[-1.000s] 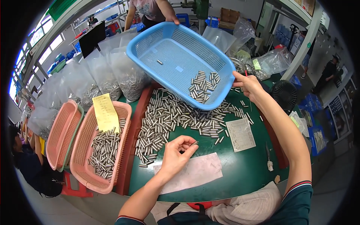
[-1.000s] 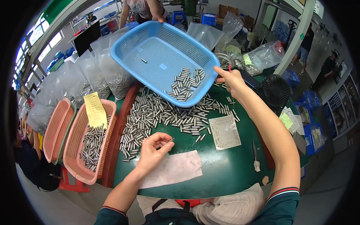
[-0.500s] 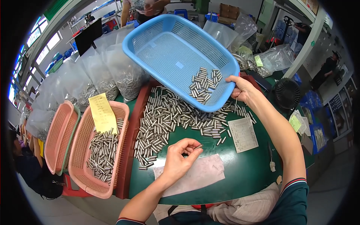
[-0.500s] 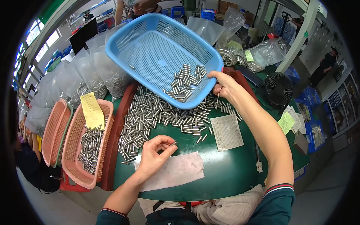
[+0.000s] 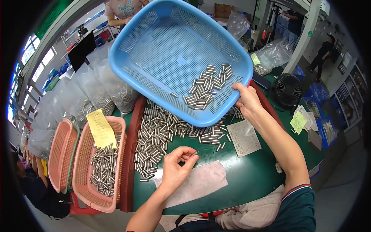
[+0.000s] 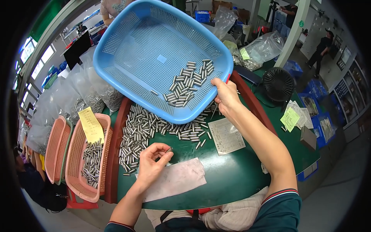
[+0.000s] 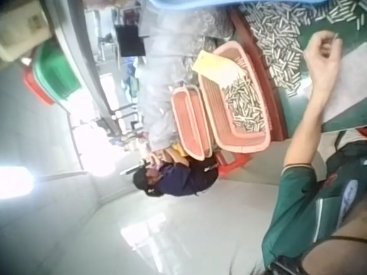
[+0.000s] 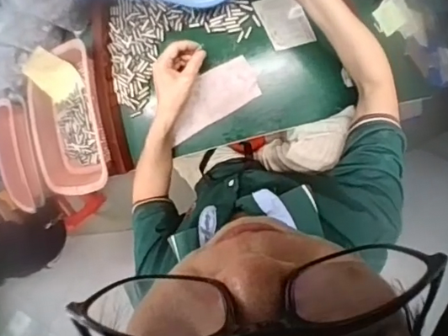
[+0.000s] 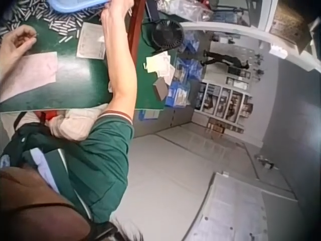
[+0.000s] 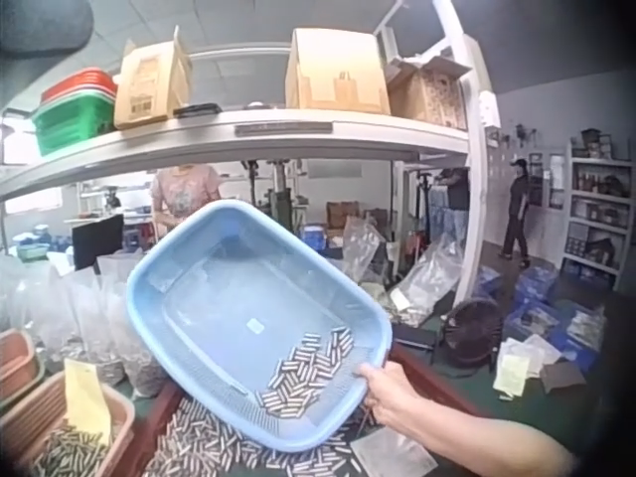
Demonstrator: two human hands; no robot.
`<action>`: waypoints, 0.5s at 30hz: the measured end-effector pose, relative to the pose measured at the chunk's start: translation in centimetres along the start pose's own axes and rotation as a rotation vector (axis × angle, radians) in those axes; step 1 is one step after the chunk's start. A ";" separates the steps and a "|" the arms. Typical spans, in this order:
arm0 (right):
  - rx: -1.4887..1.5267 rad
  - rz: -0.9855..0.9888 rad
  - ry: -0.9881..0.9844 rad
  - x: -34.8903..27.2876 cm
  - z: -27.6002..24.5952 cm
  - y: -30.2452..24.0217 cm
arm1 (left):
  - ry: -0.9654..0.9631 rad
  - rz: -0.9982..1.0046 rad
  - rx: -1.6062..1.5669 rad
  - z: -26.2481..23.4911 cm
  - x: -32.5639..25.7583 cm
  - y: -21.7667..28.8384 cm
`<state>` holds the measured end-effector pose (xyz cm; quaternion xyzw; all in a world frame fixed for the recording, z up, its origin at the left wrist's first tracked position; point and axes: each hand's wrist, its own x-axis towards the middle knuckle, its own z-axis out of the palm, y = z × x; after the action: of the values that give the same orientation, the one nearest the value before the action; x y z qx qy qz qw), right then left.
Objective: The person is inspecting and cleaning small cylindrical metal parts using a thin needle tool at a workbench.
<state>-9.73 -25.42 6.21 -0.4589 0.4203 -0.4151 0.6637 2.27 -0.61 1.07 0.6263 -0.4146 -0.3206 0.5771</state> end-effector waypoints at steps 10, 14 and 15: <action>0.117 -0.088 0.039 -1.2 -0.3 -0.2 | 0.001 0.006 -0.001 -0.2 0.0 0.0; 0.134 -0.067 0.045 -1.6 -0.4 -0.1 | 0.001 0.014 0.003 -0.2 -0.1 -0.2; 0.143 -0.063 0.050 -1.6 -0.5 -0.1 | 0.000 0.013 0.002 -0.2 -0.1 -0.2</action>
<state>-10.73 -24.05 6.46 -0.4130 0.3914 -0.4760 0.6705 2.43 -0.46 0.91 0.6241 -0.4191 -0.3165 0.5785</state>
